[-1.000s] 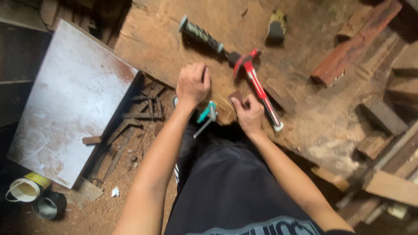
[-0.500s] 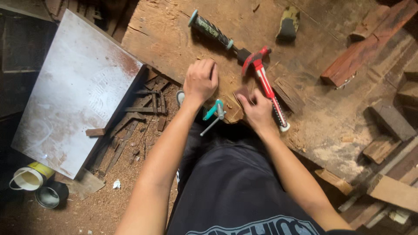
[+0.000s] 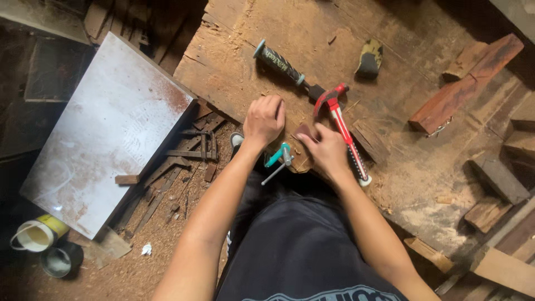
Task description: The person holds a chisel-like tool with a blue handle and repeatedly strikes its head with a red hammer to shape or sharpen it. They then use a sanding block to smooth the tool's surface.
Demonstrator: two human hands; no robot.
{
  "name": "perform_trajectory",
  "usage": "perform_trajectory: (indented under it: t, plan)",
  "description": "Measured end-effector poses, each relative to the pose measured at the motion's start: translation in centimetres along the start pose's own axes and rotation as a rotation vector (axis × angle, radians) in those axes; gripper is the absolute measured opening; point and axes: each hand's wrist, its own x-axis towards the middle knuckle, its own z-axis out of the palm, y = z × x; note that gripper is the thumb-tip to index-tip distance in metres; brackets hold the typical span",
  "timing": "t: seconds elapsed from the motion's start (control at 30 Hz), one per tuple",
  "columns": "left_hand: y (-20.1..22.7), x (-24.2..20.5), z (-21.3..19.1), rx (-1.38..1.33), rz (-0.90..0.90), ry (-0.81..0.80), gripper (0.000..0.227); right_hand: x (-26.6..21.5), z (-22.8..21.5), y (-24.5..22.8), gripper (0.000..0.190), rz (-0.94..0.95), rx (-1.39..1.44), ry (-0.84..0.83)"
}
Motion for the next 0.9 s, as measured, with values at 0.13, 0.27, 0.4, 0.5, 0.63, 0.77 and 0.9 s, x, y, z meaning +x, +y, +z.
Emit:
perform_trajectory:
  t: [0.13,0.27,0.4,0.5,0.63,0.77,0.9]
  plan:
    - [-0.1,0.7,0.3,-0.014,-0.005,0.03,0.009,-2.1,-3.0,1.3,0.055,0.097,-0.047,-0.048]
    - [0.1,-0.6,0.1,-0.076,-0.045,0.054,0.023,-1.6,-1.6,1.3,0.054,0.064,-0.023,-0.062]
    - [-0.2,-0.1,-0.2,-0.124,-0.074,0.045,0.037,2.0,0.4,-0.9,0.051,-0.09,-0.073,-0.025]
    - [-0.1,-0.5,-0.2,-0.11,-0.035,0.101,0.036,1.4,-0.1,-1.3,0.051,-0.104,-0.079,-0.034]
    - [-0.1,0.0,-0.1,-0.111,-0.04,0.101,0.036,-1.1,-2.5,0.6,0.054,0.05,-0.114,-0.095]
    - [0.2,-0.3,-0.4,-0.102,-0.03,0.099,0.038,-1.0,-1.4,1.1,0.052,0.053,-0.095,-0.083]
    - [0.2,-0.3,-0.5,-0.113,-0.03,0.116,0.039,1.4,0.6,0.2,0.051,-0.11,-0.035,-0.009]
